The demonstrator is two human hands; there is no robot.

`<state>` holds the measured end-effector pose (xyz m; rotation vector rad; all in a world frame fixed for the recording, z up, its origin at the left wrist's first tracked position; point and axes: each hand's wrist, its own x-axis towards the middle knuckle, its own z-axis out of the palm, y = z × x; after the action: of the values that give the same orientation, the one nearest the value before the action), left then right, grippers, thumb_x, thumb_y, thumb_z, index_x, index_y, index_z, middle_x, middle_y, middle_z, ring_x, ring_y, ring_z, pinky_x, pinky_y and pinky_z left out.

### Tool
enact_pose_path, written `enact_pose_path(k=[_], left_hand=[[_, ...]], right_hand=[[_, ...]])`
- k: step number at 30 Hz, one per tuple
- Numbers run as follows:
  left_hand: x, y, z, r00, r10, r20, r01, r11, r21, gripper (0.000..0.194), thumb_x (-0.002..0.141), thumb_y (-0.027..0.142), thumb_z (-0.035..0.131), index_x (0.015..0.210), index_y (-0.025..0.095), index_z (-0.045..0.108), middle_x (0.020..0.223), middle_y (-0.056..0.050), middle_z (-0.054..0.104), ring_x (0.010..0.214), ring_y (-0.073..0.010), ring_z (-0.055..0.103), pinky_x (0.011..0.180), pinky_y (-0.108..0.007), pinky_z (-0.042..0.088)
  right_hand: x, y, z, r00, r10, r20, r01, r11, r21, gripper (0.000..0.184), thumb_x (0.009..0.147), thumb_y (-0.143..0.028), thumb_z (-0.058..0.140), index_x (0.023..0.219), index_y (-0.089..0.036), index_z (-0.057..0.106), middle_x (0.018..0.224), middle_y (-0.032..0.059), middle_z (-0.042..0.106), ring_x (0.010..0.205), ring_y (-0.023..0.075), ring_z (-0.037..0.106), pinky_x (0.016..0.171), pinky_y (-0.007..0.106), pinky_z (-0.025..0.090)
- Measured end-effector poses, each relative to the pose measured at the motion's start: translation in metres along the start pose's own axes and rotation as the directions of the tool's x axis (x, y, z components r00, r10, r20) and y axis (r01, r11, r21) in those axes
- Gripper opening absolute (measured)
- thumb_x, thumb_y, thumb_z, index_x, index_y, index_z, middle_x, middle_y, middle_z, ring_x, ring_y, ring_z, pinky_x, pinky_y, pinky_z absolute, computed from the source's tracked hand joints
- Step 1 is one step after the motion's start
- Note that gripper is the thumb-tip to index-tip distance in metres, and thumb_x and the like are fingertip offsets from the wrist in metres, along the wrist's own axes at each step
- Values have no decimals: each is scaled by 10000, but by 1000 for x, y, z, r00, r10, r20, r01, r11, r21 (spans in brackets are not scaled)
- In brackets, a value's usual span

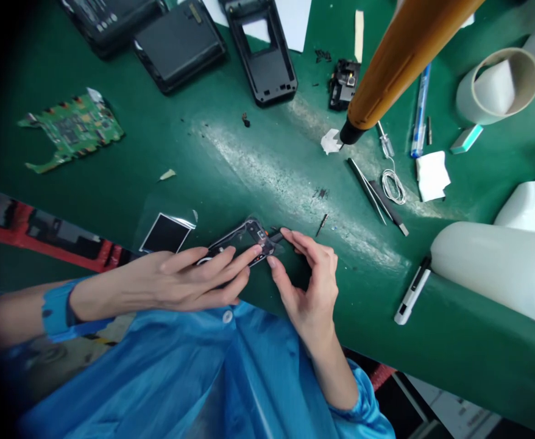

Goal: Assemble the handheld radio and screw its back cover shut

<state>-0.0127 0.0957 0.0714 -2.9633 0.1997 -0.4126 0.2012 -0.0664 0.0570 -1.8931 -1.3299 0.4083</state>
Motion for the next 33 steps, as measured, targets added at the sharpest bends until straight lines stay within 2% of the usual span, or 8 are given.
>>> enact_pose_path(k=[7,14,17,21,24,26,29,33], left_hand=[[8,-8,-10,996,90,10,-90,996,7,375,1090,167,535,1367,340,720,1363,-26,865,1078,-203,673,1012,-298,499],[8,-6,-14,996,85,39,-86,996,36,403,1134,158,494,1463,315,668,1427,-32,849,1102,-160,720,1045,-280,504],[6,0,-9,1000,-4,16,4,1000,-9,339,1154,205,528,1453,250,683,1459,-57,837,1030,-163,748,1013,-293,527],[0,14,-1,979,-197,-54,189,973,-133,280,1180,203,497,1386,209,687,1485,-34,825,1165,-152,768,956,-321,534],[-6,28,2,919,-362,-155,333,925,-185,133,1179,297,607,1300,256,645,1427,18,854,1170,-127,756,893,-332,515],[-12,39,4,855,-487,-177,447,866,-224,247,1098,338,771,1283,279,619,1390,17,864,1135,-136,760,845,-347,507],[-20,59,10,710,-682,-175,607,719,-339,436,1013,365,873,1348,290,603,1346,-25,858,1110,-192,796,847,-374,543],[-24,79,18,524,-839,-144,706,523,-478,769,979,413,910,1605,301,478,1300,-54,845,1070,-248,827,886,-407,579]], right_hand=[[0,0,-2,999,-27,18,27,1000,1,611,1010,-225,900,1551,-274,621,1370,79,832,1202,264,794,1022,434,663],[3,-2,-2,998,-60,18,61,998,-35,528,1058,-195,798,1549,-261,617,1346,100,834,1192,274,809,985,441,673],[2,-3,-1,999,-33,-5,33,999,-4,478,1078,-180,754,1531,-253,621,1341,103,825,1213,261,819,1008,431,677],[-1,-3,1,999,29,-37,-27,999,33,431,1097,-192,727,1514,-250,635,1337,94,831,1224,256,817,1043,445,649],[1,-3,3,997,18,-80,-13,998,63,383,1100,-191,715,1474,-243,646,1346,105,826,1225,251,811,970,423,647],[3,-2,3,988,-26,-150,40,995,89,307,1099,-188,706,1399,-233,657,1322,113,820,1213,258,815,919,420,642],[5,-5,2,969,-125,-212,141,988,63,161,1101,-217,708,1255,-226,662,1238,100,828,1131,275,832,906,443,608],[6,-18,-4,962,-250,-114,242,967,-79,117,1142,-320,695,1088,-226,651,1160,75,876,966,237,757,914,440,541]])
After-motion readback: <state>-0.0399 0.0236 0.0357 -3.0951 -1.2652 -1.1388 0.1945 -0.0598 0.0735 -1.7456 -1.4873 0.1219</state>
